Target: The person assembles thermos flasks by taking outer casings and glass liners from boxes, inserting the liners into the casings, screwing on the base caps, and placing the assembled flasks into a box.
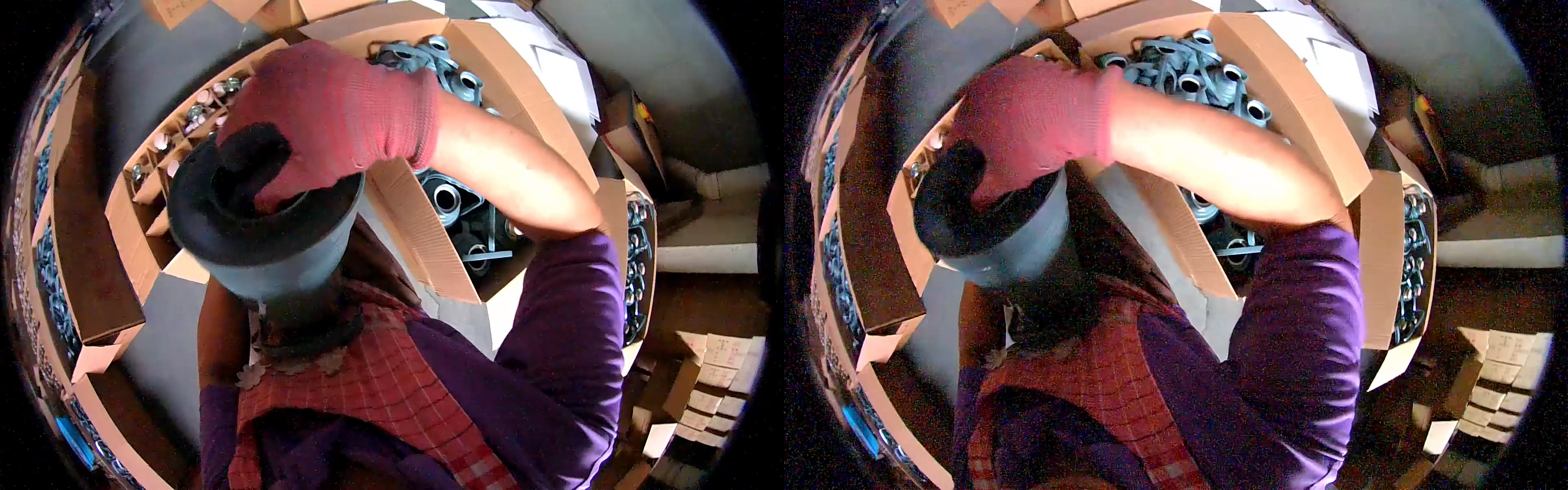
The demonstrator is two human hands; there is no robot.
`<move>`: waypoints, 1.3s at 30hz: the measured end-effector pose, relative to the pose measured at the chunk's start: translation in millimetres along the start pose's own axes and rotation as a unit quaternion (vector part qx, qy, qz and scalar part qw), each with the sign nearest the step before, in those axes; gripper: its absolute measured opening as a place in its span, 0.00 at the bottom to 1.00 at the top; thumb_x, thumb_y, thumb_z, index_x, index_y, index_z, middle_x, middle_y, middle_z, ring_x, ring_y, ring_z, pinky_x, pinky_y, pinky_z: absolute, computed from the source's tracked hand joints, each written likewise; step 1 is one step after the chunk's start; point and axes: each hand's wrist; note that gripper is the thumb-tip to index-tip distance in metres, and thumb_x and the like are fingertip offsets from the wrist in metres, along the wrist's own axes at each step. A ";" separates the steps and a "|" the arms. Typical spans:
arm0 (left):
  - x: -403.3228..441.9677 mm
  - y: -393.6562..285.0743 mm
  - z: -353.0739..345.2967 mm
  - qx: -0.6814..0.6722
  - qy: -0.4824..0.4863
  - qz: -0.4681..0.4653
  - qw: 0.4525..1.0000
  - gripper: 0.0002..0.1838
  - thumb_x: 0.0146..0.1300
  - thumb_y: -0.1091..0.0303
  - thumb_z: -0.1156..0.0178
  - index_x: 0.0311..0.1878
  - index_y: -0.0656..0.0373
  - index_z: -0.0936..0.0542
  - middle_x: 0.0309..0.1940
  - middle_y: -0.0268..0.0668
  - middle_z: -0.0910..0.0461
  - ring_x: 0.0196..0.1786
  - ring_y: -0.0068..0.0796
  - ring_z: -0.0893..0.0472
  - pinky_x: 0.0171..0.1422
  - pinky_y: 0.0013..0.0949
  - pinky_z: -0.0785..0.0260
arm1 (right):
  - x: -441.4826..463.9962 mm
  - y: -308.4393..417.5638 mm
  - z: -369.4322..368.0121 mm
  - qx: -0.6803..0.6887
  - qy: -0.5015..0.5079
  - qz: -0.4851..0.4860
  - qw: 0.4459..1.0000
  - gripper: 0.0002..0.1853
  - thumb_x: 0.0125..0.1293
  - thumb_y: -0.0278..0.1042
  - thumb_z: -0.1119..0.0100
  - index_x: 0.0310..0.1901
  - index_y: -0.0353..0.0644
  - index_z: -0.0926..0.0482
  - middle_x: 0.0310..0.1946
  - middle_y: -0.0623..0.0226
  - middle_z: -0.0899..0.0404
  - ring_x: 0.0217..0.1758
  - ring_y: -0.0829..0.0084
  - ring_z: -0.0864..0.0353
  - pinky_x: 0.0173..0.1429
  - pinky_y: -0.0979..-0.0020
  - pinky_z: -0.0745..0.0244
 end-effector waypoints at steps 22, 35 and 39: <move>-30.3 -18.8 -51.7 0.110 0.152 0.032 0.982 0.17 0.61 0.62 0.48 0.46 0.64 0.23 0.42 0.43 0.21 0.47 0.35 0.24 0.52 0.36 0.33 | -351.2 -107.1 -168.2 0.247 -0.155 -0.713 0.638 0.20 0.57 0.47 0.39 0.40 0.36 0.19 0.31 0.56 0.17 0.31 0.69 0.19 0.38 0.68 0.24; -5.7 98.0 -235.3 0.075 0.401 0.176 0.896 0.16 0.62 0.62 0.48 0.48 0.62 0.23 0.45 0.40 0.22 0.48 0.33 0.23 0.52 0.34 0.32 | -377.4 -104.5 -206.8 0.022 -0.030 -0.678 0.735 0.28 0.65 0.48 0.59 0.63 0.41 0.37 0.62 0.47 0.36 0.65 0.47 0.38 0.68 0.47 0.48; -7.4 105.8 -244.1 0.087 0.432 0.192 0.877 0.16 0.62 0.63 0.48 0.49 0.61 0.23 0.45 0.40 0.22 0.48 0.33 0.23 0.52 0.34 0.32 | -406.1 -91.5 -183.8 0.051 -0.197 -0.753 0.625 0.37 0.59 0.61 0.47 0.64 0.44 0.38 0.49 0.48 0.24 0.57 0.52 0.28 0.68 0.48 0.48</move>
Point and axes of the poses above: each hand's wrist, its own x-axis towards the middle knuckle, its own z-axis out of the back of the hand, y = z × x
